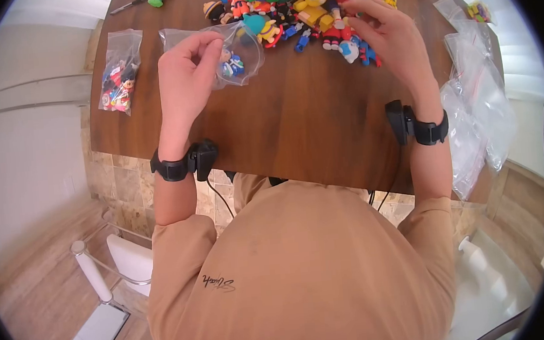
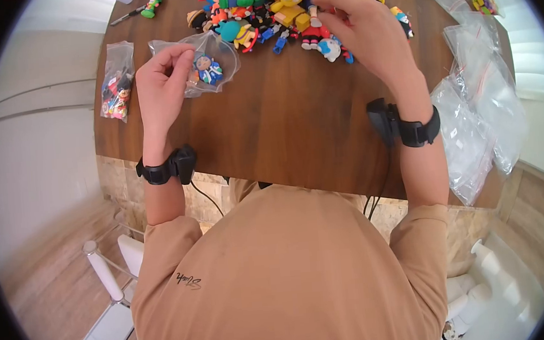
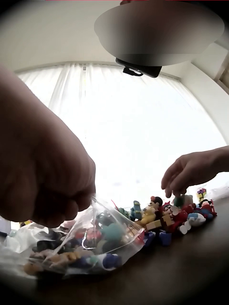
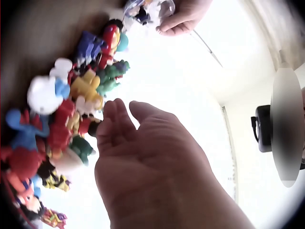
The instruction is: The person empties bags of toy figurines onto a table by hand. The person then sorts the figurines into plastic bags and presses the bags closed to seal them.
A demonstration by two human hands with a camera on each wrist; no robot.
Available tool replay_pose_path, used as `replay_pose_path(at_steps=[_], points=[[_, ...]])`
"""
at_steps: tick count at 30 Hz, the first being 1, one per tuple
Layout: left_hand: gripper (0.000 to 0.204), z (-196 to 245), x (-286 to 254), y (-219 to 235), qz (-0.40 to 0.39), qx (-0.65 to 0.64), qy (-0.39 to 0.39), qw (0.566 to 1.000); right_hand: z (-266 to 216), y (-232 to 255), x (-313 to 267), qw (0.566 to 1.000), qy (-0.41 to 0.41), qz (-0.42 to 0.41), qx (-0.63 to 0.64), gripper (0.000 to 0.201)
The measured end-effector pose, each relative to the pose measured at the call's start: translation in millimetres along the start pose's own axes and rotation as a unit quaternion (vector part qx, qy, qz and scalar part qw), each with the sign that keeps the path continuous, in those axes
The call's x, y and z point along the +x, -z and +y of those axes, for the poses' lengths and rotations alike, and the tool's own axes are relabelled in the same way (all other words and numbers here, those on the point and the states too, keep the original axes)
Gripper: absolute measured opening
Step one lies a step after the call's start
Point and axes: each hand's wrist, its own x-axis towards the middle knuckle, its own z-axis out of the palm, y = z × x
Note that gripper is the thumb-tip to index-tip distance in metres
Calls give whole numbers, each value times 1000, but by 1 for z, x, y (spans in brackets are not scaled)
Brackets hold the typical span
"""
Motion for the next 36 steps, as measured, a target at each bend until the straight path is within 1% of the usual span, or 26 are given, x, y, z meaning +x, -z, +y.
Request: replay_pose_path(at_steps=[1, 2, 3, 4, 5, 6, 7, 8, 9, 10, 12, 15, 16, 18, 19, 21, 25, 27, 28, 29, 30, 31, 32, 33, 34, 36], points=[[16, -2, 3, 0, -29, 21, 2, 999, 0, 10, 0, 997, -17, -12, -81, 21], [17, -5, 6, -3, -60, 42, 3, 997, 4, 13, -1, 996, -15, -6, -85, 21], [17, -7, 4, -10, -79, 89, -16, 993, 10, 12, -4, 995, 25, -22, -99, 23], [17, -9, 2, -18, -80, 87, -21, 993, 16, 12, -8, 991, 63, -41, -113, 25], [17, -10, -2, -24, -90, 129, -36, 987, 18, 10, -11, 986, 59, -90, -126, 30], [16, -12, -4, -29, -99, 172, -48, 979, 19, 5, -16, 986, 56, -90, -128, 30], [15, -15, -4, -28, -104, 132, -29, 985, 18, -2, -20, 984, 74, -76, -143, 33], [15, -14, -4, -26, -106, 130, -28, 985, 18, -9, -24, 981, 92, -64, -159, 36], [14, -12, -4, -24, -85, 103, -7, 991, 20, -12, -24, 976, 98, -42, -192, 40], [14, -10, -2, -21, -65, 76, 11, 995, 21, -14, -24, 975, 98, -42, -193, 40], [14, -12, -3, -16, -53, 48, 16, 997, 20, -17, -22, 976, 54, -18, -210, 40], [14, -20, -7, -15, -58, 31, 31, 997, 10, -29, -17, 964, 66, 17, -258, 37], [13, -26, -9, -17, -73, 33, 32, 996, 10, -31, -14, 963, 65, 19, -260, 37], [13, -27, -9, -18, -88, 34, 33, 995, 13, -34, -5, 965, 62, 56, -250, 32], [13, -25, -9, -17, -93, 35, 35, 994, 18, -36, -1, 965, 61, 55, -250, 32], [13, -24, -10, -16, -98, 37, 37, 994, 27, -41, 5, 952, 99, 49, -286, 24], [13, -23, -10, -14, -97, 36, 44, 994, 31, -35, 6, 950, 97, 51, -293, 16], [13, -23, -12, -13, -93, 28, 43, 994, 28, -25, -1, 974, 83, 114, -175, 18], [13, -22, -12, -12, -86, 8, 47, 995, 23, -18, -6, 974, 87, 111, -176, 18], [12, -21, -12, -12, -78, -12, 51, 996, 13, -9, -10, 989, -12, 107, -100, 20], [12, -20, -14, -11, -76, -14, 55, 995, 7, -1, -15, 988, -113, 101, -21, 22], [12, -18, -14, -11, -72, -30, 57, 995, 9, 7, -18, 988, -128, 81, 21, 27], [12, -17, -13, -12, -68, -46, 57, 995, 14, 12, -20, 989, -127, 79, 20, 27], [12, -15, -12, -12, -68, -47, 58, 995, 20, 15, -23, 978, -119, 47, 165, 25], [12, -13, -12, -14, -64, -50, 53, 995, 22, 17, -25, 945, -108, 15, 307, 23], [12, -11, -10, -15, -59, -54, 49, 996, 16, 14, -26, 936, -109, 17, 335, 22]])
